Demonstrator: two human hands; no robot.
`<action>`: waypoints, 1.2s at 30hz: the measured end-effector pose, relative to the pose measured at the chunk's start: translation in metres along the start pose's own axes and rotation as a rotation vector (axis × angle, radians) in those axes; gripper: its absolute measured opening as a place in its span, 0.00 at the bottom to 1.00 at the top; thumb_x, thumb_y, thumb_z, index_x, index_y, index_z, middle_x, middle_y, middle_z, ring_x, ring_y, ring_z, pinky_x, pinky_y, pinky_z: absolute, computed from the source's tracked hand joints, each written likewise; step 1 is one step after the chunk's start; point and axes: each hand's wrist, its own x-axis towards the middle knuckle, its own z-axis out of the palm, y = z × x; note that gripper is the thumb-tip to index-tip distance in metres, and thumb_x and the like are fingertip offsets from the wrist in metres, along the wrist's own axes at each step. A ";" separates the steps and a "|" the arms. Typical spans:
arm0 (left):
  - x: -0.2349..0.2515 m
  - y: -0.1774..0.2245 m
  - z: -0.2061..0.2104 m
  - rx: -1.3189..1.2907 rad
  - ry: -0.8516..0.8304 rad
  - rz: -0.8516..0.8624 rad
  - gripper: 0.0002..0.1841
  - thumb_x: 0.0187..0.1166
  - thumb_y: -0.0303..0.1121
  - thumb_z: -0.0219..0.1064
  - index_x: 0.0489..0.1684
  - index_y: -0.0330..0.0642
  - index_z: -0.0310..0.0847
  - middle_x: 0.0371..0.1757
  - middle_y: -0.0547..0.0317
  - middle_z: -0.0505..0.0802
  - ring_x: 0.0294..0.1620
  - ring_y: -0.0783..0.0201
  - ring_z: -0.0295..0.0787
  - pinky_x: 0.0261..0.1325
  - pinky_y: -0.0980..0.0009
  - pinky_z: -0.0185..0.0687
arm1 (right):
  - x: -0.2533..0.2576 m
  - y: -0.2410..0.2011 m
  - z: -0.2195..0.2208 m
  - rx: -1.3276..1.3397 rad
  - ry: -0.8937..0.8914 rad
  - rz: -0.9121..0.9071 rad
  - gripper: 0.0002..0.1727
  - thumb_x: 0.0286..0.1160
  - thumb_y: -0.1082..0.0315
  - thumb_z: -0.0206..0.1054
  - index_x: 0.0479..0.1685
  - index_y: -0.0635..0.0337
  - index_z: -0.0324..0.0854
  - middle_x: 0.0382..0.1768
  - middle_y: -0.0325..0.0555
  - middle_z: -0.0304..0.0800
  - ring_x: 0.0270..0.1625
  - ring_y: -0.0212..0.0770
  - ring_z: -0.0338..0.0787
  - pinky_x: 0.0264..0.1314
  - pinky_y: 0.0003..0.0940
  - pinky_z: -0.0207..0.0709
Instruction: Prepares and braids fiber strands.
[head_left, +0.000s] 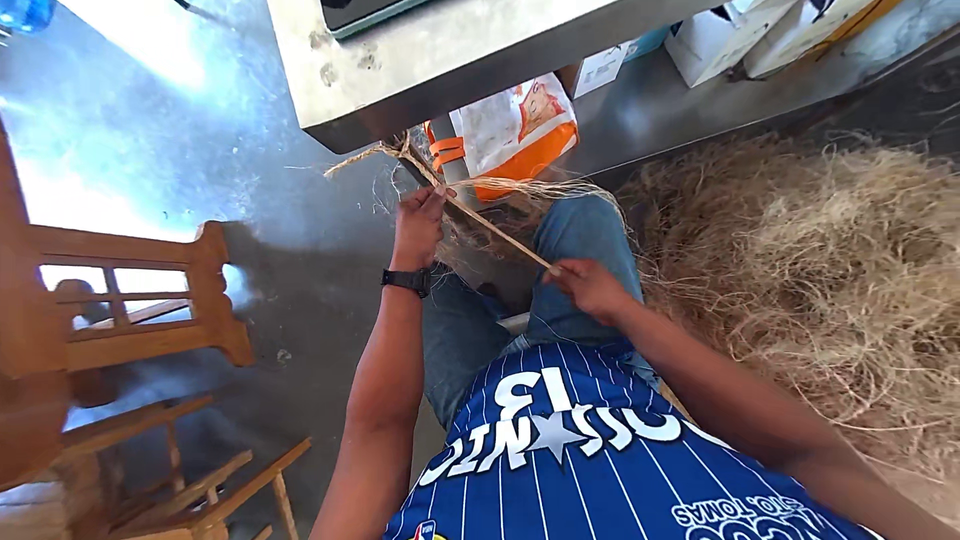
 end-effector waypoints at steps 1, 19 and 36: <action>0.001 0.001 0.001 -0.014 -0.005 0.000 0.11 0.90 0.38 0.60 0.50 0.43 0.87 0.16 0.73 0.69 0.11 0.76 0.57 0.13 0.80 0.56 | -0.013 0.006 -0.005 0.030 0.030 0.009 0.18 0.94 0.59 0.52 0.51 0.57 0.87 0.20 0.36 0.69 0.19 0.32 0.67 0.23 0.31 0.66; 0.001 0.005 -0.015 0.082 -0.060 -0.003 0.10 0.90 0.39 0.60 0.42 0.47 0.83 0.18 0.72 0.72 0.13 0.76 0.61 0.16 0.80 0.59 | 0.177 -0.153 0.034 -0.469 -0.233 -0.488 0.24 0.93 0.53 0.54 0.68 0.62 0.82 0.54 0.53 0.92 0.56 0.45 0.91 0.65 0.48 0.82; 0.006 -0.008 0.016 0.060 0.030 0.042 0.09 0.90 0.42 0.60 0.45 0.52 0.84 0.16 0.76 0.69 0.11 0.78 0.59 0.15 0.81 0.59 | -0.232 0.146 -0.282 0.040 0.666 0.334 0.10 0.86 0.61 0.63 0.51 0.55 0.85 0.23 0.32 0.76 0.19 0.25 0.69 0.22 0.25 0.69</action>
